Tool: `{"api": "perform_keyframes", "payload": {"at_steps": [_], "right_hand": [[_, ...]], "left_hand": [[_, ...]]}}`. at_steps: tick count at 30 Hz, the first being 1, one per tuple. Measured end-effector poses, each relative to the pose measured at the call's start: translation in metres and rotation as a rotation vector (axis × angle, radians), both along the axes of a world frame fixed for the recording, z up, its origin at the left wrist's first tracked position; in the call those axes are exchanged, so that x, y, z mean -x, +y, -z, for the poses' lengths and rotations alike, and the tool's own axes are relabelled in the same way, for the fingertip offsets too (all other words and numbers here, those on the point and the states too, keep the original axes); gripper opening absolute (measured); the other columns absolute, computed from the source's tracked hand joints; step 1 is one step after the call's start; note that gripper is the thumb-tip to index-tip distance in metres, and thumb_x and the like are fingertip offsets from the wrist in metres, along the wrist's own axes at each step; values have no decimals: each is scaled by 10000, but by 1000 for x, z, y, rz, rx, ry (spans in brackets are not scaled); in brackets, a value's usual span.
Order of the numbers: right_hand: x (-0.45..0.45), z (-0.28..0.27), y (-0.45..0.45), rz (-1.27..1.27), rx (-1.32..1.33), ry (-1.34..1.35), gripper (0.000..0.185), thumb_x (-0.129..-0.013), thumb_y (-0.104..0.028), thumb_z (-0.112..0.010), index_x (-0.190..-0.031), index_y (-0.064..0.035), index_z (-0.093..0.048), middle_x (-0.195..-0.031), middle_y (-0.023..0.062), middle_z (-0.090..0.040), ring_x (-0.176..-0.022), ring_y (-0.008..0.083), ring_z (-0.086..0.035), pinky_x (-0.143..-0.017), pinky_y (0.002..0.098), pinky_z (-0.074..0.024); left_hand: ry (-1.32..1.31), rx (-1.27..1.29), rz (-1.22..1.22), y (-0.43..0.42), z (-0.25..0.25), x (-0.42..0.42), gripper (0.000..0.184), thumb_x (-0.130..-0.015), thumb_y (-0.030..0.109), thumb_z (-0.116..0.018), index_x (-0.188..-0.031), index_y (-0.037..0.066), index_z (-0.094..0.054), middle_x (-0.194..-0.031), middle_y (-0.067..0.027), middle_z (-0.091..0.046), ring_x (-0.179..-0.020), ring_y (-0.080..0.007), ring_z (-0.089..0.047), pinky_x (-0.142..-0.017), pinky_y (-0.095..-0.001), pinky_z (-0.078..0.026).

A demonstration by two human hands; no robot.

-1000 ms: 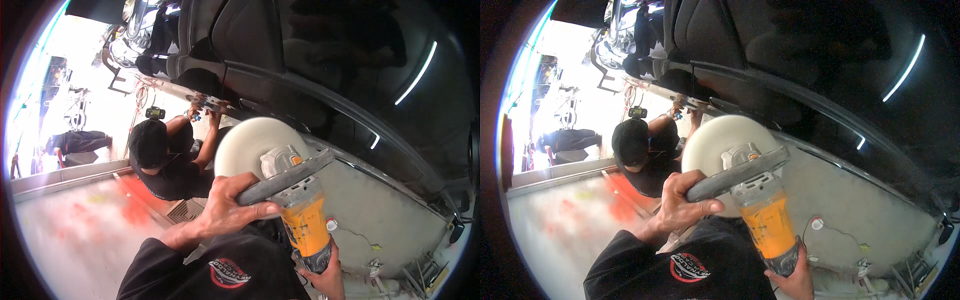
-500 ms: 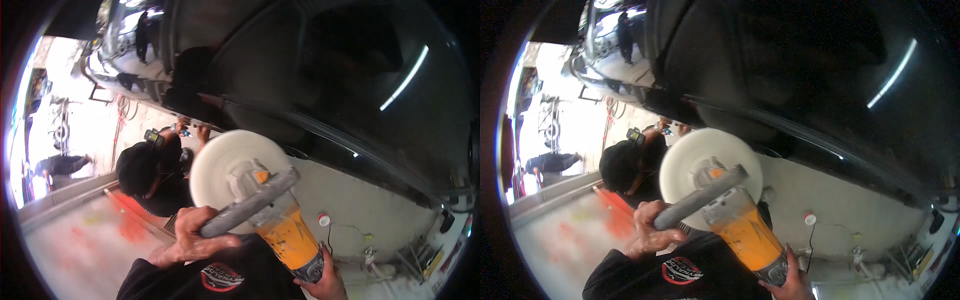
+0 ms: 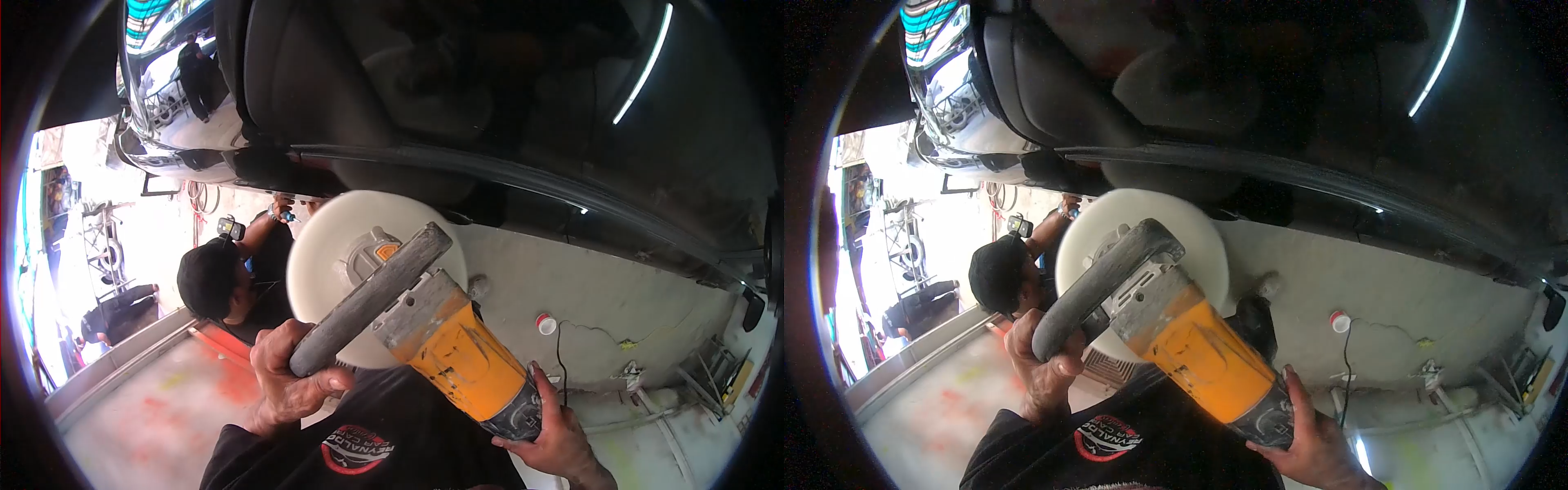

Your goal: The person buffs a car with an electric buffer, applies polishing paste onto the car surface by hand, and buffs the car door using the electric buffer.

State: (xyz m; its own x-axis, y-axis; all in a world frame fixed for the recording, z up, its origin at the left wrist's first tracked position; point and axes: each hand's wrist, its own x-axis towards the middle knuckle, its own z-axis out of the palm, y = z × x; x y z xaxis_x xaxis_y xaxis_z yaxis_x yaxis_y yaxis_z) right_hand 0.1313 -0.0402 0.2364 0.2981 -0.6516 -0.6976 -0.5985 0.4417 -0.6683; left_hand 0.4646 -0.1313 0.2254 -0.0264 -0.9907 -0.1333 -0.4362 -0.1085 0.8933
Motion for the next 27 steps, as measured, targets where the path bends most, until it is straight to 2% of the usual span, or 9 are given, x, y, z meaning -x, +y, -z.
{"api": "perform_keyframes", "payload": {"at_steps": [5, 8, 11, 14, 15, 17, 18, 25, 27], "right_hand": [[22, 4, 8, 124, -92, -49, 1173, -696, -277, -897, -1521, 38, -124, -1320, 306, -547, -1199, 425, -592, -993, 447, -493], [36, 12, 22, 101, -19, -24, 1181, -683, -277, -906, -1522, 37, -137, -1344, 297, -532, -1250, 407, -559, -1029, 443, -463], [41, 5, 20, 223, -144, -29, 1127, -683, -144, -891, -1554, -65, -180, -1463, 276, -427, -1338, 395, -465, -1073, 470, -416], [53, 9, 32, 150, -4, 10, 1150, -657, -122, -906, -1550, -53, -184, -1454, 274, -436, -1321, 376, -483, -1065, 454, -426], [57, 15, 43, 199, -47, 10, 1157, -643, -77, -906, -1547, -38, -184, -1443, 268, -446, -1315, 345, -484, -1061, 435, -428], [61, 17, 50, 229, -75, 14, 1153, -646, -106, -909, -1545, -36, -191, -1433, 255, -453, -1302, 328, -490, -1055, 428, -429], [62, 19, 53, 246, -89, 17, 1151, -648, -120, -911, -1544, -35, -194, -1428, 248, -457, -1296, 319, -494, -1053, 425, -430], [68, 3, 54, 319, -194, 122, 1130, -678, -274, -901, -1546, -52, -212, -1364, 193, -509, -1237, 291, -521, -1015, 412, -445], [67, 1, 51, 401, -241, 49, 1129, -683, -283, -898, -1545, -43, -209, -1360, 190, -512, -1240, 284, -515, -1013, 413, -444]], "left_hand": [[25, 2, 93, -6, -1, 27, 558, -703, 475, -878, -809, -15, -632, -600, -40, -639, -538, -95, -629, -494, -240, -453], [34, -18, 165, -10, -3, 44, 526, -698, 417, -897, -806, -22, -629, -616, -58, -650, -547, -114, -649, -489, -254, -464], [18, 6, 248, -13, -5, 59, 469, -708, 367, -902, -775, -5, -624, -594, -66, -625, -509, -119, -630, -463, -261, -448], [89, -5, 259, -17, -7, 76, 415, -734, 333, -891, -754, 17, -622, -586, -51, -603, -499, -114, -606, -453, -280, -435], [95, 16, 268, -19, -5, 80, 413, -737, 329, -889, -759, 14, -623, -599, -53, -611, -513, -121, -614, -460, -283, -441], [197, -25, 256, -18, 0, 87, 404, -748, 320, -881, -776, 5, -629, -630, -59, -625, -543, -144, -632, -480, -288, -457], [183, 29, 273, -17, 7, 90, 404, -750, 343, -878, -802, 16, -646, -591, -47, -634, -493, -105, -610, -435, -263, -430], [380, -29, 292, -18, 21, 110, 370, -791, 338, -845, -809, 20, -655, -634, -72, -667, -503, -112, -608, -423, -254, -428], [406, -50, 304, -19, 21, 111, 367, -811, 317, -826, -810, 3, -636, -631, -79, -642, -549, -156, -647, -465, -304, -473]]}}
